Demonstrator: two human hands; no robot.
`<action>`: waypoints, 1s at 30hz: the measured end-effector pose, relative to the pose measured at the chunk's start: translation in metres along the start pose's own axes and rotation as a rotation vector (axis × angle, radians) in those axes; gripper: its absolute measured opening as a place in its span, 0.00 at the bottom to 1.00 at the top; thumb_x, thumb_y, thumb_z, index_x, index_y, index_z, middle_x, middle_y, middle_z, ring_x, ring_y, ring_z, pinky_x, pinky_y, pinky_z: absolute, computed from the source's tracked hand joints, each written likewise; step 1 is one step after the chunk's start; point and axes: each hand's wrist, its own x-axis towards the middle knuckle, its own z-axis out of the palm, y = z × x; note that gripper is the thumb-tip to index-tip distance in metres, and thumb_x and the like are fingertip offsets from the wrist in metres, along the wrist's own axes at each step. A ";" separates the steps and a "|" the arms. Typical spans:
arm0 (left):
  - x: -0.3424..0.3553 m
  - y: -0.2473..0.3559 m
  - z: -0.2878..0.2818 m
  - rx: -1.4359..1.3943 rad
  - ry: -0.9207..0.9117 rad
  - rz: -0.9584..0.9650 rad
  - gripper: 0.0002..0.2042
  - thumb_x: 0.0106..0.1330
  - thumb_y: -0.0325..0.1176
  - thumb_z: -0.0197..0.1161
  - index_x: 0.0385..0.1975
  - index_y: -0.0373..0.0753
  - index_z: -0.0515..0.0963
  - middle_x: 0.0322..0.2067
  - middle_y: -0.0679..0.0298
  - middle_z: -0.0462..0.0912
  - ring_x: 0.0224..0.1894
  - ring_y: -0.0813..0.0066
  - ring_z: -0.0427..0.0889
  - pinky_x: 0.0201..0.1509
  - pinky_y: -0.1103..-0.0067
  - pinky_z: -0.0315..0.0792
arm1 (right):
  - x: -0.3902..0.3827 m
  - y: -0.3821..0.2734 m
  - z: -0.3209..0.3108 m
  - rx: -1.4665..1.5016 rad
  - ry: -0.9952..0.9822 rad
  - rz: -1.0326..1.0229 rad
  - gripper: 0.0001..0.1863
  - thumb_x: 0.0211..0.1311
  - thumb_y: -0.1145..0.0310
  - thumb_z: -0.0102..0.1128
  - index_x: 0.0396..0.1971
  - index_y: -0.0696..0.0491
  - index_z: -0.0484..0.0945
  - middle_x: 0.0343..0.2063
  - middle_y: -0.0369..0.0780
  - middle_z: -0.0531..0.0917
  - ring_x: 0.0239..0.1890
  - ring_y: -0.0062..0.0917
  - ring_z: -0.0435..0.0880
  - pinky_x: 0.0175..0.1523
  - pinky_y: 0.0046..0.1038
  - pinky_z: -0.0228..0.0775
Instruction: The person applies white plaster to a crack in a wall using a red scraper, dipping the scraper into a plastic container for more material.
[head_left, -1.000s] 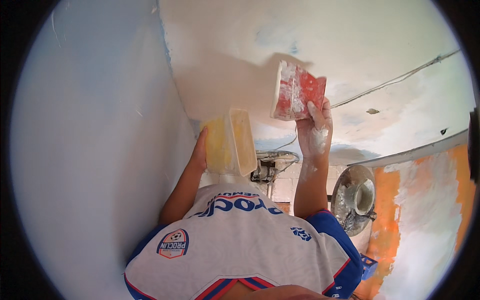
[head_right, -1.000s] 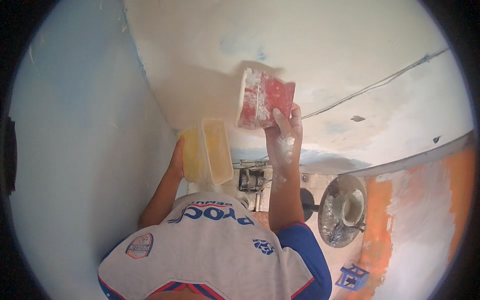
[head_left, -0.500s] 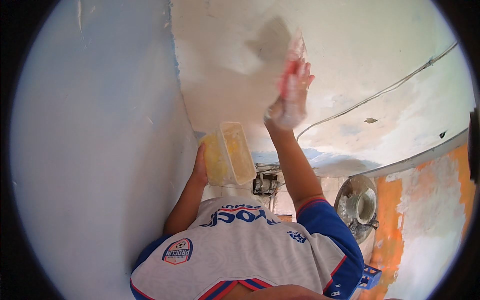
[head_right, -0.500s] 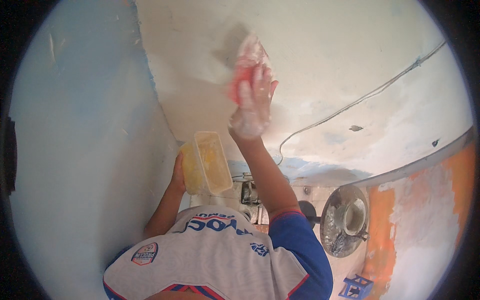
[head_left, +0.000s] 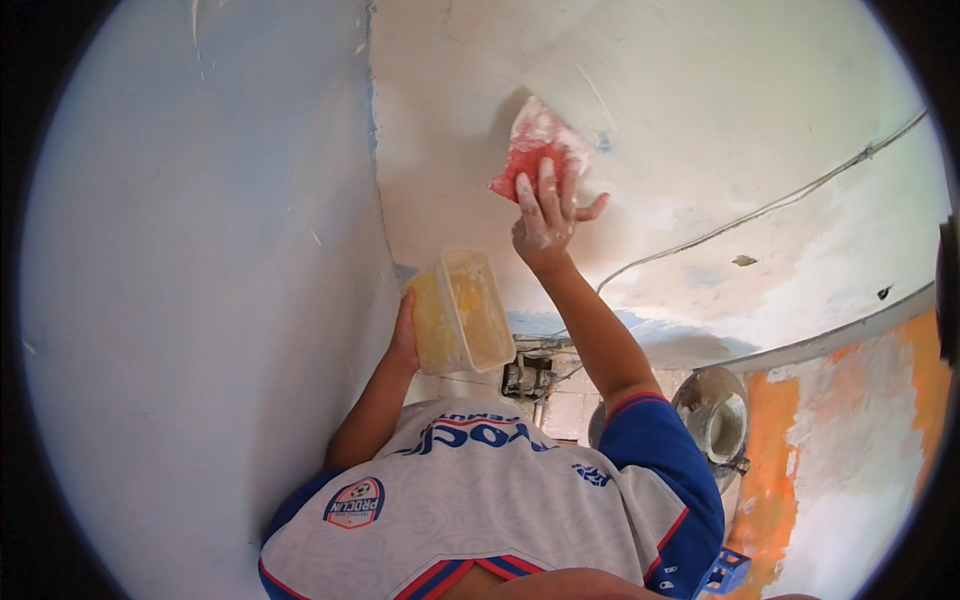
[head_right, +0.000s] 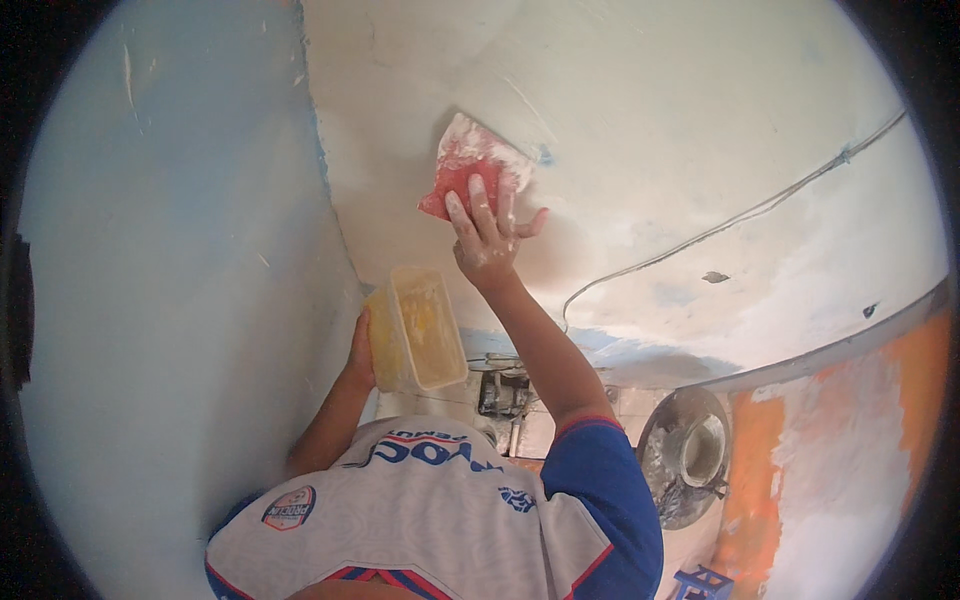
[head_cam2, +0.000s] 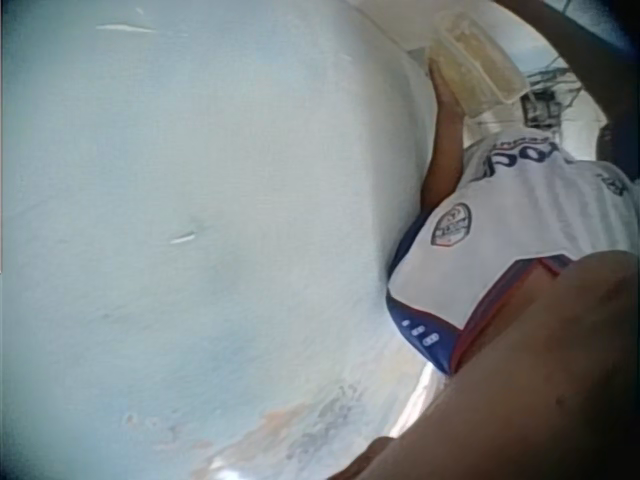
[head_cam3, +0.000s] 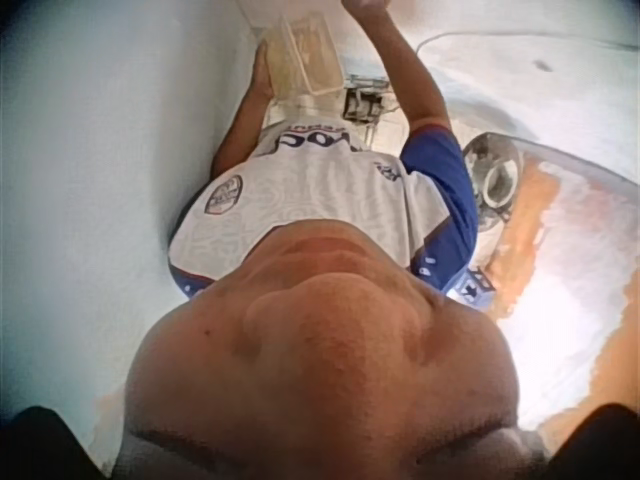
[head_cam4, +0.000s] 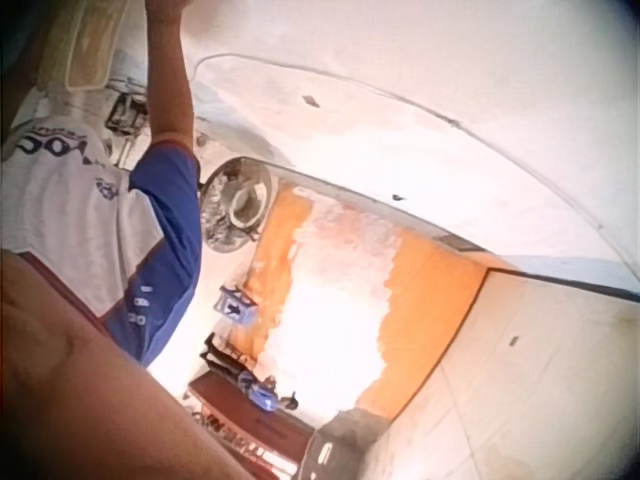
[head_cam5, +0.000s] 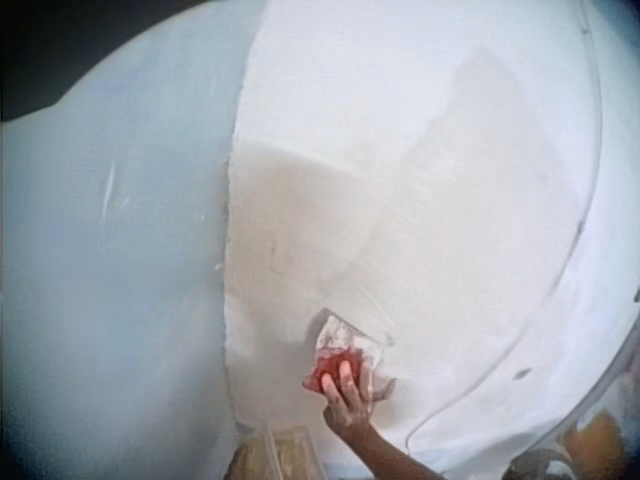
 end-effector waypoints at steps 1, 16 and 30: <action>0.000 0.000 0.001 0.013 -0.009 0.004 0.34 0.76 0.62 0.44 0.70 0.42 0.67 0.63 0.56 0.77 0.62 0.60 0.78 0.67 0.63 0.73 | 0.015 -0.001 -0.009 0.020 0.054 0.003 0.31 0.53 0.81 0.52 0.58 0.44 0.82 0.64 0.52 0.77 0.72 0.53 0.68 0.73 0.65 0.10; -0.005 0.008 0.010 0.031 -0.025 0.083 0.33 0.77 0.62 0.40 0.69 0.42 0.67 0.62 0.57 0.77 0.62 0.59 0.78 0.67 0.63 0.73 | 0.001 -0.005 -0.017 0.016 -0.009 0.102 0.29 0.59 0.76 0.57 0.59 0.36 0.81 0.64 0.37 0.79 0.71 0.41 0.71 0.74 0.62 0.12; -0.045 0.019 0.017 -0.010 -0.076 0.277 0.35 0.77 0.63 0.37 0.72 0.43 0.63 0.67 0.57 0.73 0.66 0.58 0.74 0.69 0.63 0.71 | 0.016 -0.011 -0.016 0.105 0.173 0.278 0.29 0.54 0.80 0.55 0.55 0.40 0.85 0.63 0.39 0.81 0.71 0.36 0.72 0.76 0.56 0.13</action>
